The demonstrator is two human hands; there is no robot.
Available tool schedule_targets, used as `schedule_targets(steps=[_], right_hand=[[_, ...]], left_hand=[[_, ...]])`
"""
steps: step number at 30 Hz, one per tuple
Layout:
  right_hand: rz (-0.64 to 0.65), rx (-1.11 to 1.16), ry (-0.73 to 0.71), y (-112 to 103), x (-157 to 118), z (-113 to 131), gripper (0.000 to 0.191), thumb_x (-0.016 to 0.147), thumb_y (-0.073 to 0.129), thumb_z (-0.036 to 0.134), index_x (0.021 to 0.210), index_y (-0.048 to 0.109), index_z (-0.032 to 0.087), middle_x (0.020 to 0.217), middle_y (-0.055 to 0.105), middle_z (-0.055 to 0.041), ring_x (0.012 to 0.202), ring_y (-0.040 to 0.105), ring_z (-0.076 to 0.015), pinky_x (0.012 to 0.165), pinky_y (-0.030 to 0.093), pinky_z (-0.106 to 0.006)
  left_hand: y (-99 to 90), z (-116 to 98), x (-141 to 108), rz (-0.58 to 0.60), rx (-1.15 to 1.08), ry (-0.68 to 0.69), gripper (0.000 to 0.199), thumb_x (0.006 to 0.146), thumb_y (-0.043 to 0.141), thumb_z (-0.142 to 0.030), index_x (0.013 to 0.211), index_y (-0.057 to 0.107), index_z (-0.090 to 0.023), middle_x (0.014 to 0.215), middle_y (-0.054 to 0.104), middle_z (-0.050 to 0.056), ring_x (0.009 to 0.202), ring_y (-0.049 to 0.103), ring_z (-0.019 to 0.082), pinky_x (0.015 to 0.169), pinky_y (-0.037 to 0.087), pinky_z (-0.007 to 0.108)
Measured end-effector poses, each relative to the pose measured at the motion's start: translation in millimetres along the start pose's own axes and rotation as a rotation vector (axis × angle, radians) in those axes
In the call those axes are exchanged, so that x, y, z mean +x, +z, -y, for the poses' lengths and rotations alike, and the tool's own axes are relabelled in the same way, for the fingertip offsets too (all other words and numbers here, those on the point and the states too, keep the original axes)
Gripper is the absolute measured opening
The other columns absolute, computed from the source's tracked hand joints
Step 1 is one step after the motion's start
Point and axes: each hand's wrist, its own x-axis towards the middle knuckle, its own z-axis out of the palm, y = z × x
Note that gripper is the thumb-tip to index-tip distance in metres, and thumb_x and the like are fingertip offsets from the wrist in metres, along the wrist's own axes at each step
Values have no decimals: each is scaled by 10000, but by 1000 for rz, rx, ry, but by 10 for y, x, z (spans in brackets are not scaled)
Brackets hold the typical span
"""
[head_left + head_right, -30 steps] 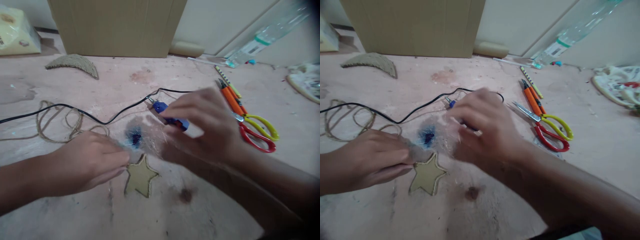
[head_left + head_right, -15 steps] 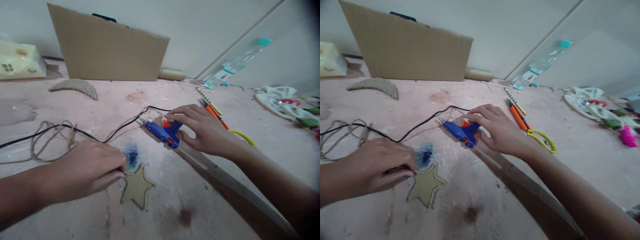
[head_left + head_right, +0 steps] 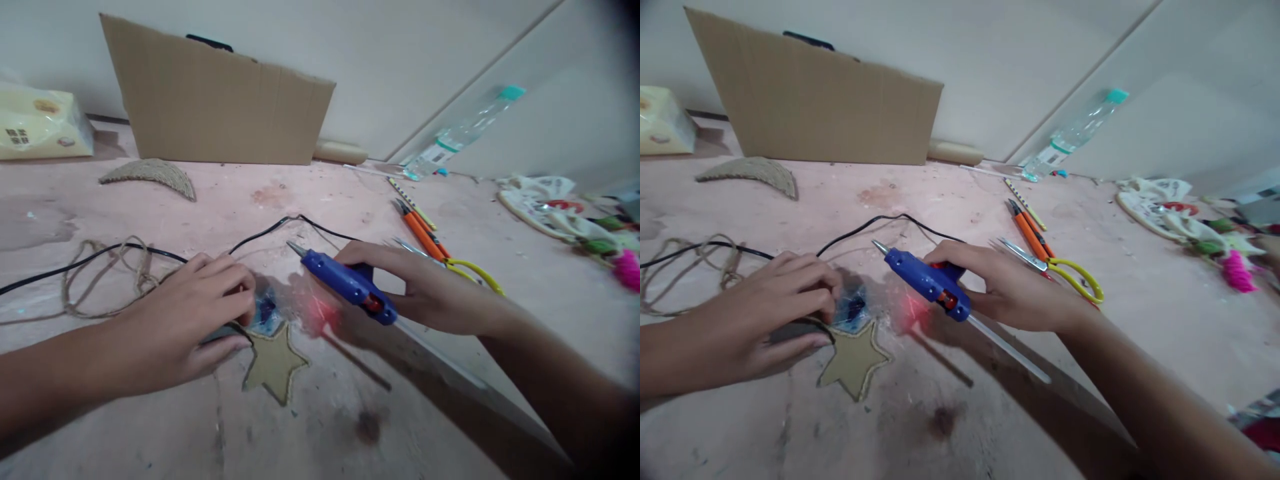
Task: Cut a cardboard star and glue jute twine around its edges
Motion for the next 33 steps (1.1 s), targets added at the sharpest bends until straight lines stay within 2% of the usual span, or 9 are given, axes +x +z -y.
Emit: schedule_targets(steps=[5, 8, 11, 14, 17, 20, 23, 29, 33], right_hand=[[-68, 181, -19, 63, -76, 152, 258, 1117, 657, 485, 1244, 720, 270, 1065, 804, -47, 896, 774, -227, 753, 615, -317], [-82, 224, -109, 211, -46, 232, 334, 1102, 678, 575, 1133, 751, 250, 1015, 750, -52, 864, 733, -199, 737, 592, -320], [-165, 218, -205, 432, -14, 300, 454, 1144, 570, 623, 1069, 750, 212, 1072, 696, -75, 905, 717, -175, 759, 593, -313], [-252, 157, -266, 659, -23, 333, 503, 1195, 449, 619, 1088, 702, 197, 1033, 704, -80, 864, 711, -160, 703, 580, -284], [-330, -18, -298, 786, -59, 356, 381, 1220, 470, 503, 1077, 664, 208, 963, 710, -52, 769, 680, -134, 615, 515, -263], [-303, -170, -270, 800, -88, 390, 304, 1228, 478, 429, 1083, 644, 220, 943, 721, -35, 770, 684, -134, 607, 494, -271], [-314, -191, -288, 805, -92, 400, 431, 1231, 397, 538, 1087, 642, 214, 932, 708, -36, 761, 665, -144, 597, 484, -288], [-379, -230, -311, 898, -83, 368, 355, 1241, 380, 400, 1050, 621, 224, 891, 695, -28, 703, 615, -142, 579, 455, -297], [-375, -293, -293, 901, -110, 392, 449, 1251, 257, 434, 1067, 613, 231, 884, 697, -37, 716, 651, -161, 605, 488, -306]], left_hand=[[-69, -7, 27, 46, -107, -5, 93, 1069, 574, -184, 1023, 632, -239, 1050, 676, 6, 1031, 576, 220, 908, 365, 359], [-85, -3, 41, 60, -130, -7, 133, 1072, 563, -164, 991, 639, -239, 1017, 692, -6, 997, 599, 206, 894, 363, 354], [-79, 7, 38, 55, -111, -4, 156, 1094, 554, -183, 980, 645, -241, 1002, 702, -9, 973, 615, 203, 877, 362, 351], [-76, 16, 32, 44, -90, 7, 159, 1087, 551, -170, 987, 649, -244, 1008, 717, -10, 983, 630, 205, 890, 359, 351], [-82, 19, 35, 37, -75, 27, 178, 1080, 542, -153, 977, 652, -246, 984, 715, -22, 959, 631, 194, 883, 349, 347], [-81, 15, 40, 27, -64, 45, 182, 1066, 560, -140, 952, 653, -248, 939, 701, -40, 922, 620, 179, 864, 337, 344], [-73, 9, 34, 19, -60, 55, 172, 1061, 586, -154, 938, 657, -251, 931, 707, -45, 918, 615, 179, 871, 330, 349], [-74, -3, 22, 17, -67, 55, 189, 1058, 589, -144, 917, 657, -248, 901, 700, -50, 881, 604, 178, 849, 328, 361], [-84, -22, 37, 33, -66, 43, 197, 1060, 584, -146, 912, 671, -245, 906, 702, -47, 891, 606, 178, 851, 328, 365]])
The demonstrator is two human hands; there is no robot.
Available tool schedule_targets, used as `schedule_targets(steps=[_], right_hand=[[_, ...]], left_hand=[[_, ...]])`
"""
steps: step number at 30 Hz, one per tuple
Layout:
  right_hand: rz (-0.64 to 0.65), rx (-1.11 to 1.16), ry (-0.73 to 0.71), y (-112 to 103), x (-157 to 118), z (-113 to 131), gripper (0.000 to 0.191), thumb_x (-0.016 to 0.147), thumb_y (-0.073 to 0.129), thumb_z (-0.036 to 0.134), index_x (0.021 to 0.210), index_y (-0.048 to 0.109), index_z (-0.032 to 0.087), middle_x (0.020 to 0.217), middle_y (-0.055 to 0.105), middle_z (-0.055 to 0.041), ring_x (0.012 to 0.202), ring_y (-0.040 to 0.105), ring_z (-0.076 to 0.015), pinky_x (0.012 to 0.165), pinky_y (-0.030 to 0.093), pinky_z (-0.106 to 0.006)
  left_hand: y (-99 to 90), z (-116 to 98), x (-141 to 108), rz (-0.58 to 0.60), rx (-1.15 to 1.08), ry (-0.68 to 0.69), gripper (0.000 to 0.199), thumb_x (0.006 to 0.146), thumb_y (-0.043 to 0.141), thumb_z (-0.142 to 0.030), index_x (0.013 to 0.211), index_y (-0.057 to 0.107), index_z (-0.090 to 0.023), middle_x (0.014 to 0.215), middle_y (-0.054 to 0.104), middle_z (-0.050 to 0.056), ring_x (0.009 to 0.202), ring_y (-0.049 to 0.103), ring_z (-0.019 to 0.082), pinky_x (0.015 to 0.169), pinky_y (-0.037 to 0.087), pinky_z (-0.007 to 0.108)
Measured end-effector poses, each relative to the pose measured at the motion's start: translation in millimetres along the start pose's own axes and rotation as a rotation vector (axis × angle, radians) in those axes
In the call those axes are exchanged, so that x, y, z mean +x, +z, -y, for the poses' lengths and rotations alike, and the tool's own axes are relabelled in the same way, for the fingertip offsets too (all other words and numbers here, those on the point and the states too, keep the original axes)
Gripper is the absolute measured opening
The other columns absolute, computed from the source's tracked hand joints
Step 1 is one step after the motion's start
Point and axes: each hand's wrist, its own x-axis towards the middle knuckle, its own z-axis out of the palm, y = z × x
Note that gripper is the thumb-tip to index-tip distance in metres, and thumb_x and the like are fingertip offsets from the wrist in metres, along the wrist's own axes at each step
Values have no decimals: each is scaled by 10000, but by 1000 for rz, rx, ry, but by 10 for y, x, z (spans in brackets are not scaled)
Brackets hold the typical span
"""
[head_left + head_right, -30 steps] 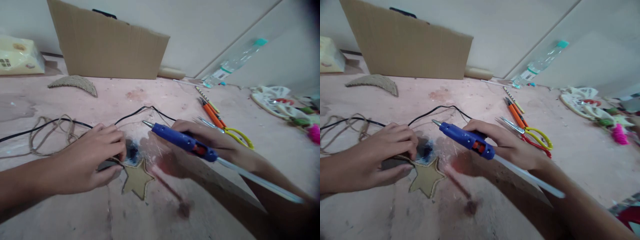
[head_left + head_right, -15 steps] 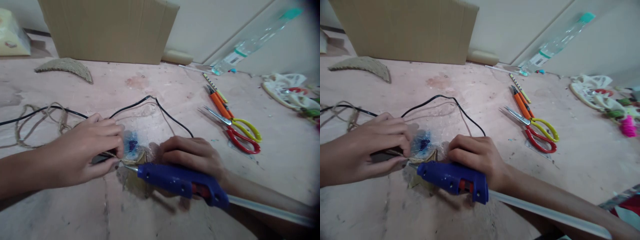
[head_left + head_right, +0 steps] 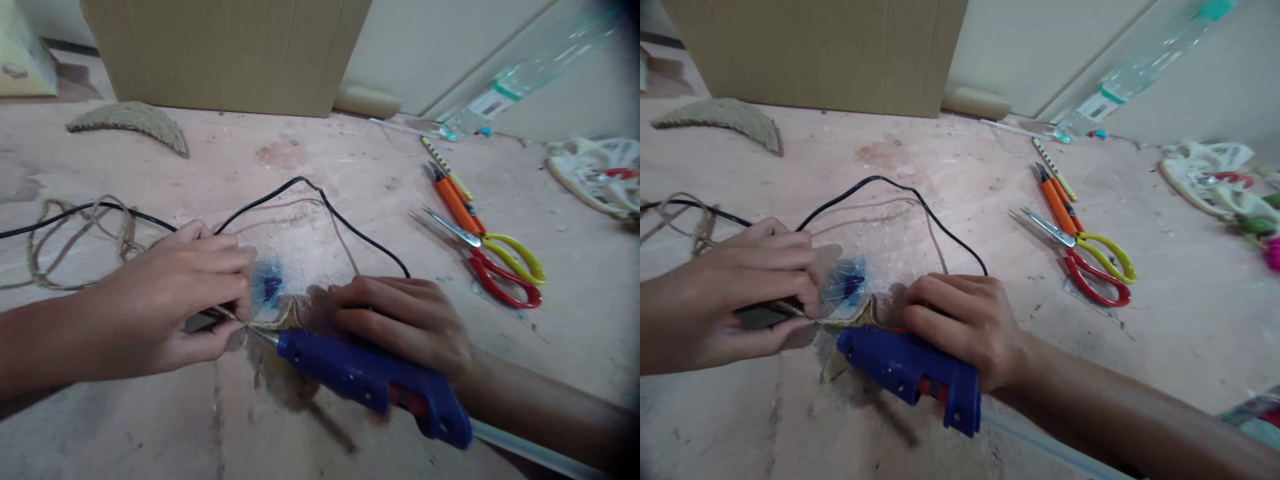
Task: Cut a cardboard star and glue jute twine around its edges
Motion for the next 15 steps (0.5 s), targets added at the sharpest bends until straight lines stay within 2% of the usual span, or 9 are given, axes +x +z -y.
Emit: schedule_targets(steps=[9, 15], right_hand=[[27, -45, 14, -26, -33, 21, 395, 1249, 281, 353, 1068, 609, 229, 919, 708, -43, 739, 665, -166, 622, 491, -305], [31, -50, 14, -29, -49, 20, 529, 1241, 236, 547, 1069, 615, 221, 929, 720, -48, 772, 687, -161, 646, 514, -321]], left_hand=[[9, -2, -6, -28, -11, 6, 220, 1053, 570, -136, 882, 657, -244, 882, 688, -47, 858, 580, 179, 846, 306, 377], [-4, 7, 5, -19, -4, 11, 219, 1066, 579, -154, 889, 670, -242, 892, 697, -43, 862, 582, 183, 834, 300, 383]])
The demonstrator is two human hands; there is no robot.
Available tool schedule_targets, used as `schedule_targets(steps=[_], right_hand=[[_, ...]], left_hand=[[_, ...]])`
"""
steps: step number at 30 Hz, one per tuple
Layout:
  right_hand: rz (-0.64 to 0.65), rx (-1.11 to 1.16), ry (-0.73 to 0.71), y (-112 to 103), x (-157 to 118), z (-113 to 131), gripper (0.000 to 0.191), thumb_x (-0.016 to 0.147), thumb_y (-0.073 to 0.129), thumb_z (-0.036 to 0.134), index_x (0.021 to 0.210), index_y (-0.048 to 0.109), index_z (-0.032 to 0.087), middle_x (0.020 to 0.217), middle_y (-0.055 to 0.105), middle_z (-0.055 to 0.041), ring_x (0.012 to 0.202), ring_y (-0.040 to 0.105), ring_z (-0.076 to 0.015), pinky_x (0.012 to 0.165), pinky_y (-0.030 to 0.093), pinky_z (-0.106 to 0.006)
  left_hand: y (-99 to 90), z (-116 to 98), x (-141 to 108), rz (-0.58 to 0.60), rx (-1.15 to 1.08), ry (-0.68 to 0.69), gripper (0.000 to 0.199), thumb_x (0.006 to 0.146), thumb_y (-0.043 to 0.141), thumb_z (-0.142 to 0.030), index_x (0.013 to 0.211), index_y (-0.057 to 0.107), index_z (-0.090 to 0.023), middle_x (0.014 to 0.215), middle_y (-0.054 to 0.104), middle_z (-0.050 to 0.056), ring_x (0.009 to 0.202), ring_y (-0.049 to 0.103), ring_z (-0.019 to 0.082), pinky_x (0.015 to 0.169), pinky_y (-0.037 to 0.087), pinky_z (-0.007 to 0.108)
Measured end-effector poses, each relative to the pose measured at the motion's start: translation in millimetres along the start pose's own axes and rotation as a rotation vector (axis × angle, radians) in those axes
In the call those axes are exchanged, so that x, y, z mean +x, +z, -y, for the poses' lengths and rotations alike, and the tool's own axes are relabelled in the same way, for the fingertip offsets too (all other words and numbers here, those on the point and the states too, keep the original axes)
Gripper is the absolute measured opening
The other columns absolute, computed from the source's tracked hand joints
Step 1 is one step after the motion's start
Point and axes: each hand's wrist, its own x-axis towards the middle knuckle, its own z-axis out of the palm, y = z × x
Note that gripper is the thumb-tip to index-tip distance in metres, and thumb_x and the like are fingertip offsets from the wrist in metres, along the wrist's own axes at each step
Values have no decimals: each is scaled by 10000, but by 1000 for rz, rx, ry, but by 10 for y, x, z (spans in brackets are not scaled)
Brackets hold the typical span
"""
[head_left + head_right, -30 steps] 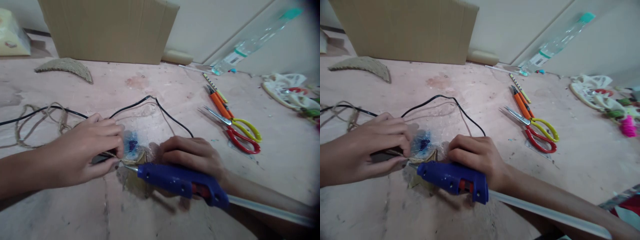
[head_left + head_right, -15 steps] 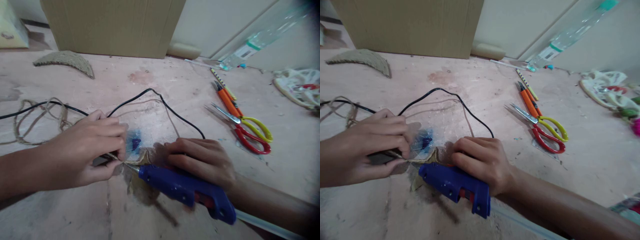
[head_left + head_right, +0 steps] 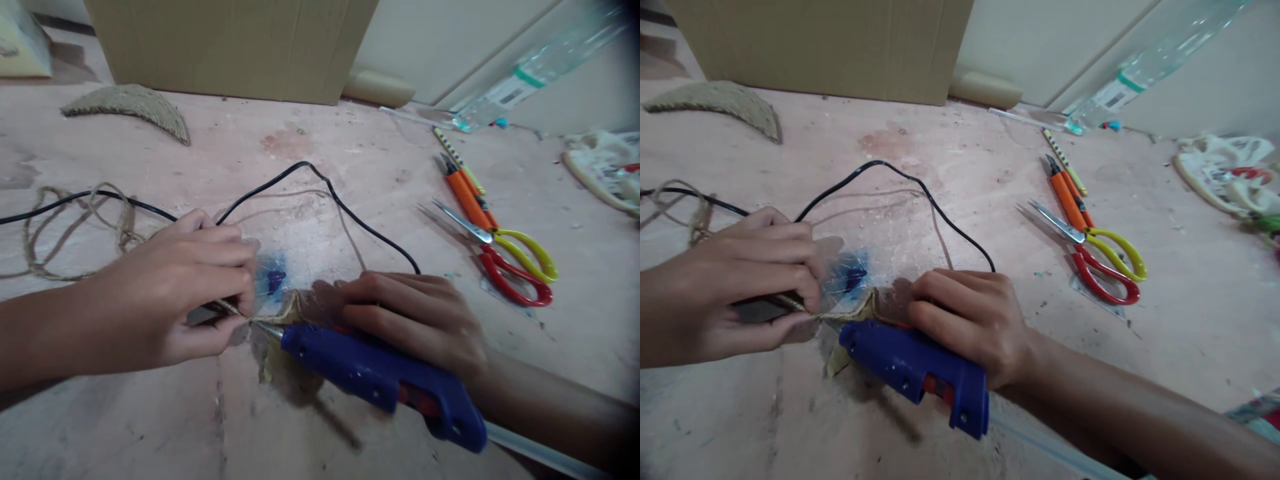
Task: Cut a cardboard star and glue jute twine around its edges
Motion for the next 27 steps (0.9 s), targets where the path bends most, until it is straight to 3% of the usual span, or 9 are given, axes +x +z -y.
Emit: schedule_targets(steps=[9, 16, 22, 27], right_hand=[[13, 11, 15, -16, -26, -24, 544, 1221, 258, 605, 1063, 615, 227, 912, 713, -47, 771, 716, -170, 641, 532, -323], [20, 17, 21, -16, -53, -35, 507, 1237, 271, 555, 1076, 624, 229, 919, 734, -45, 770, 728, -168, 642, 537, -322], [93, -29, 32, -129, -41, 3, 409, 1254, 265, 422, 1111, 598, 233, 932, 743, -53, 806, 751, -175, 688, 564, -315], [199, -22, 77, -248, -36, 36, 197, 1221, 420, 288, 1163, 605, 250, 994, 773, -59, 863, 779, -190, 758, 615, -313]], left_hand=[[6, 3, -22, -3, 15, 4, 205, 1069, 604, -174, 886, 665, -243, 913, 712, -31, 862, 585, 194, 837, 301, 396], [-2, 4, -11, -3, 30, 7, 197, 1062, 602, -172, 889, 660, -246, 904, 713, -27, 857, 591, 199, 817, 306, 401], [3, 12, -10, -3, 38, 15, 181, 1060, 620, -171, 897, 663, -239, 899, 695, -29, 855, 576, 196, 830, 305, 403], [6, 11, -3, -10, 37, 17, 183, 1057, 618, -156, 895, 656, -232, 894, 690, -31, 858, 571, 191, 836, 314, 401]])
